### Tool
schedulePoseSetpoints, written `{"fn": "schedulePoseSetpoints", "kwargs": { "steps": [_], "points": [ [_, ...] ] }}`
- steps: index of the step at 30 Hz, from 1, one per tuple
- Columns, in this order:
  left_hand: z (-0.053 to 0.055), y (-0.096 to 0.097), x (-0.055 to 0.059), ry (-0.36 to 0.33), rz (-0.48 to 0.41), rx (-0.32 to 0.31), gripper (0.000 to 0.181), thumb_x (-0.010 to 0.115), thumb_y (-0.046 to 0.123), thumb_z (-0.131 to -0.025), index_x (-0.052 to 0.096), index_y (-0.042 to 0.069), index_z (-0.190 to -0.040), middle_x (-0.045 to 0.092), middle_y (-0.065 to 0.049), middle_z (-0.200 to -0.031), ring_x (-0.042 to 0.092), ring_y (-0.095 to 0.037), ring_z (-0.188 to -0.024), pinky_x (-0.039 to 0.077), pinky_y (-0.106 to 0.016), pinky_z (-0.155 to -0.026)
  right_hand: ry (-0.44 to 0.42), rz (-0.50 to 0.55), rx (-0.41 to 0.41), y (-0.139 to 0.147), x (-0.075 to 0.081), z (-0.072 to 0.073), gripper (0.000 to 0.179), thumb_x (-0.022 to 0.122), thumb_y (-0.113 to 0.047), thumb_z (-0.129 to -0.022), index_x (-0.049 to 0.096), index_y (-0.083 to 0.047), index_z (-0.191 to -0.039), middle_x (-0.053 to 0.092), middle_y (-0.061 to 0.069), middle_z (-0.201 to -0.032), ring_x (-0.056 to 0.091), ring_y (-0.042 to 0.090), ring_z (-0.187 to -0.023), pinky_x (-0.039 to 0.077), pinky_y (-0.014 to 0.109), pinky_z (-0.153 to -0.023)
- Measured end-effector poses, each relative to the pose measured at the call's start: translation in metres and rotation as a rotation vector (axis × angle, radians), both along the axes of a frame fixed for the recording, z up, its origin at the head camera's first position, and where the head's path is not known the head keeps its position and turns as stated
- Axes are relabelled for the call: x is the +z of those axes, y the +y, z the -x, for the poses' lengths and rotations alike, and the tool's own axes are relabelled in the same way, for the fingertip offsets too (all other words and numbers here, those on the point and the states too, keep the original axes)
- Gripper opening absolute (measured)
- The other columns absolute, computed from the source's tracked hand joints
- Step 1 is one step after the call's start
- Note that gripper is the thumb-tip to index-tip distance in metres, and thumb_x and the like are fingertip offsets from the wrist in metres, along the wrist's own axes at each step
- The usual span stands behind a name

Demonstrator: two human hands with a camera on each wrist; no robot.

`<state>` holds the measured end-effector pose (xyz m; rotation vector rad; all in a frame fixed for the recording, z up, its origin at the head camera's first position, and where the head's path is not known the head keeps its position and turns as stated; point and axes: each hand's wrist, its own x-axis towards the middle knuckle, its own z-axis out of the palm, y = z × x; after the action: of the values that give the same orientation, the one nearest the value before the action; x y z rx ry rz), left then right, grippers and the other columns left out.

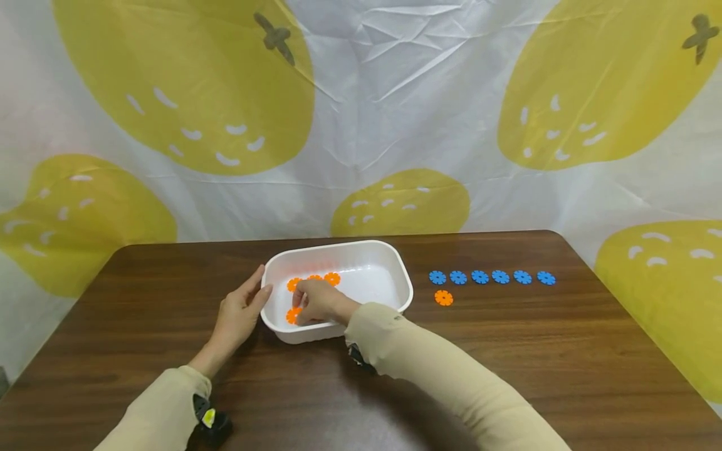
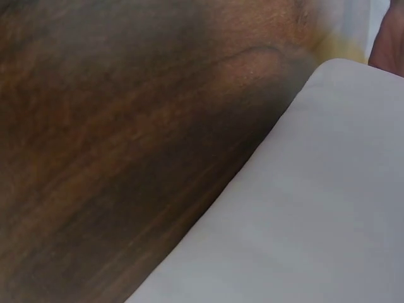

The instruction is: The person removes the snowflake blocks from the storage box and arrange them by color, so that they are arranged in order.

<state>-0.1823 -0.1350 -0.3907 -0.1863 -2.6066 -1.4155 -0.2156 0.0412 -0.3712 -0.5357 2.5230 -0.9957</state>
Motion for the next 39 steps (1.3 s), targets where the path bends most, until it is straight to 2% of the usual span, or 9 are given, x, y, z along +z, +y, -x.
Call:
{"fn": "schedulePoseSetpoints", "kwargs": {
  "steps": [1, 4, 7, 9, 15, 25, 30, 39],
  "points": [
    [0.0, 0.0, 0.0, -0.001, 0.0, 0.0, 0.048, 0.053, 0.023, -0.097, 0.043, 0.004, -0.14, 0.046, -0.016, -0.138, 0.054, -0.031, -0.117, 0.045, -0.046, -0.097, 0.028, -0.004, 0.015, 0.0, -0.006, 0.004, 0.025, 0.079, 0.0, -0.067, 0.059, -0.005, -0.083, 0.057, 0.003, -0.072, 0.052, 0.011, -0.065, 0.045, 0.018, -0.058],
    [0.0, 0.0, 0.0, -0.008, 0.005, 0.002, 0.049, 0.053, 0.023, -0.097, 0.043, 0.004, -0.14, 0.046, -0.016, -0.138, 0.056, -0.031, -0.114, 0.046, -0.045, -0.096, 0.053, -0.037, 0.024, -0.001, -0.009, 0.007, 0.027, 0.08, -0.001, -0.067, 0.057, -0.008, -0.08, 0.059, 0.003, -0.073, 0.054, 0.012, -0.068, 0.046, 0.019, -0.061],
    [0.0, 0.0, -0.001, -0.01, 0.011, 0.005, 0.049, 0.053, 0.024, -0.097, 0.043, 0.005, -0.14, 0.048, -0.017, -0.136, 0.058, -0.03, -0.109, 0.047, -0.045, -0.094, 0.055, -0.043, 0.013, -0.001, -0.006, 0.005, 0.028, 0.08, -0.002, -0.067, 0.058, -0.007, -0.082, 0.059, 0.003, -0.075, 0.054, 0.013, -0.071, 0.045, 0.02, -0.063],
    [0.001, 0.0, -0.001, -0.012, 0.012, 0.007, 0.049, 0.053, 0.024, -0.097, 0.043, 0.005, -0.141, 0.049, -0.017, -0.136, 0.059, -0.03, -0.107, 0.047, -0.045, -0.093, 0.049, -0.062, -0.004, -0.002, 0.001, -0.001, 0.028, 0.08, -0.002, -0.069, 0.058, -0.005, -0.087, 0.059, 0.004, -0.077, 0.053, 0.013, -0.073, 0.044, 0.02, -0.065],
    [0.0, 0.0, 0.0, -0.018, 0.003, 0.01, 0.049, 0.053, 0.024, -0.097, 0.042, 0.005, -0.141, 0.048, -0.016, -0.137, 0.057, -0.029, -0.112, 0.046, -0.044, -0.095, 0.076, -0.078, 0.008, -0.002, 0.004, -0.004, 0.027, 0.079, -0.003, -0.071, 0.062, -0.003, -0.091, 0.054, -0.001, -0.074, 0.049, 0.01, -0.07, 0.039, 0.018, -0.062],
    [0.0, 0.001, 0.001, -0.026, -0.005, 0.012, 0.049, 0.054, 0.024, -0.097, 0.043, 0.005, -0.141, 0.049, -0.017, -0.135, 0.056, -0.029, -0.113, 0.046, -0.044, -0.096, 0.053, -0.07, -0.014, -0.002, 0.002, -0.003, 0.025, 0.079, -0.002, -0.07, 0.062, -0.003, -0.088, 0.057, 0.001, -0.076, 0.049, 0.01, -0.071, 0.04, 0.018, -0.063],
    [0.0, 0.001, 0.0, -0.03, -0.002, 0.009, 0.049, 0.053, 0.025, -0.097, 0.042, 0.006, -0.141, 0.048, -0.016, -0.136, 0.055, -0.03, -0.115, 0.045, -0.044, -0.097, 0.04, -0.06, -0.021, -0.002, 0.003, -0.004, 0.025, 0.08, -0.002, -0.07, 0.06, -0.002, -0.087, 0.053, 0.0, -0.072, 0.047, 0.01, -0.067, 0.038, 0.017, -0.058],
    [0.0, 0.001, 0.0, -0.028, -0.002, 0.006, 0.049, 0.054, 0.024, -0.097, 0.042, 0.006, -0.141, 0.047, -0.016, -0.137, 0.053, -0.029, -0.119, 0.044, -0.044, -0.099, 0.075, -0.065, -0.014, -0.001, 0.004, -0.005, 0.023, 0.079, -0.002, -0.072, 0.06, -0.003, -0.086, 0.052, -0.002, -0.07, 0.047, 0.009, -0.066, 0.038, 0.016, -0.058]
  ]
}}
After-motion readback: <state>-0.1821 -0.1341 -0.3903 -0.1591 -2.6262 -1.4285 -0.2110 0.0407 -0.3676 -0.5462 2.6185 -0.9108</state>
